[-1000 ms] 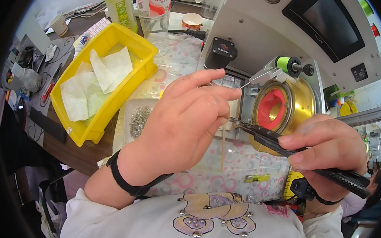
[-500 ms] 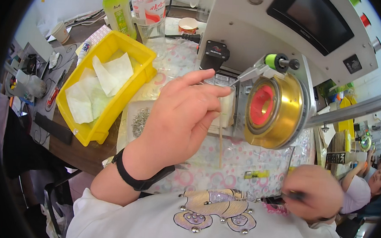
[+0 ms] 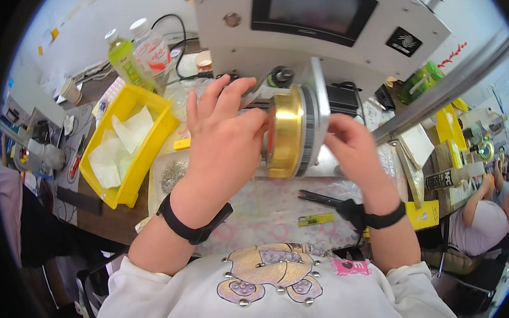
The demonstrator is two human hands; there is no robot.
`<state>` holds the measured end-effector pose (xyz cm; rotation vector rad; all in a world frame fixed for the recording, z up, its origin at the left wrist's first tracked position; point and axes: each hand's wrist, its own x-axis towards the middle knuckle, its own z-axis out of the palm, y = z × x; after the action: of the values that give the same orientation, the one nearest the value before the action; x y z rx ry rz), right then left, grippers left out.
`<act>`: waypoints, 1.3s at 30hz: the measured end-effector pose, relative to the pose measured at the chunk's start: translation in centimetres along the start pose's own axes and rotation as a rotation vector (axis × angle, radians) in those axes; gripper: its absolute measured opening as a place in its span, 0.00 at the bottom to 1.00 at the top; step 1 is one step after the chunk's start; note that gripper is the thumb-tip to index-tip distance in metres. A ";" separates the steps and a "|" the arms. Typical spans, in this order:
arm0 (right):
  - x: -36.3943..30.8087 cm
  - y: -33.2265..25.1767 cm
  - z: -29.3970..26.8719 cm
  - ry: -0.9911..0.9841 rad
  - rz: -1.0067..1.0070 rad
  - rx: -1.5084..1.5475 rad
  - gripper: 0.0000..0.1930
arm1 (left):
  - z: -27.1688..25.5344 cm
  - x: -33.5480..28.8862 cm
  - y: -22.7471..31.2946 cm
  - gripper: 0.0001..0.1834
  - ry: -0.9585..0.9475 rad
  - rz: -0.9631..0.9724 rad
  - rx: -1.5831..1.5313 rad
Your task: Assembling and testing electrical cables or components at a workbench using machines and adhesives.
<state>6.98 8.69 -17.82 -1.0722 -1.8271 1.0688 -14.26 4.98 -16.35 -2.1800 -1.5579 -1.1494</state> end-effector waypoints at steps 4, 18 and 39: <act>0.7 1.6 2.6 -0.090 0.101 0.433 0.13 | 0.7 0.3 0.7 0.05 -0.086 -0.055 0.014; 1.4 2.2 3.5 0.006 0.117 0.349 0.10 | 1.0 0.4 0.5 0.06 -0.075 -0.078 -0.015; 0.7 -0.2 0.6 0.077 0.133 0.192 0.05 | 0.0 0.6 1.1 0.09 -0.143 -0.078 -0.049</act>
<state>6.11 9.03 -17.74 -1.1151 -1.5751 1.2374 -13.25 4.92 -15.67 -2.2978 -1.7035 -1.0865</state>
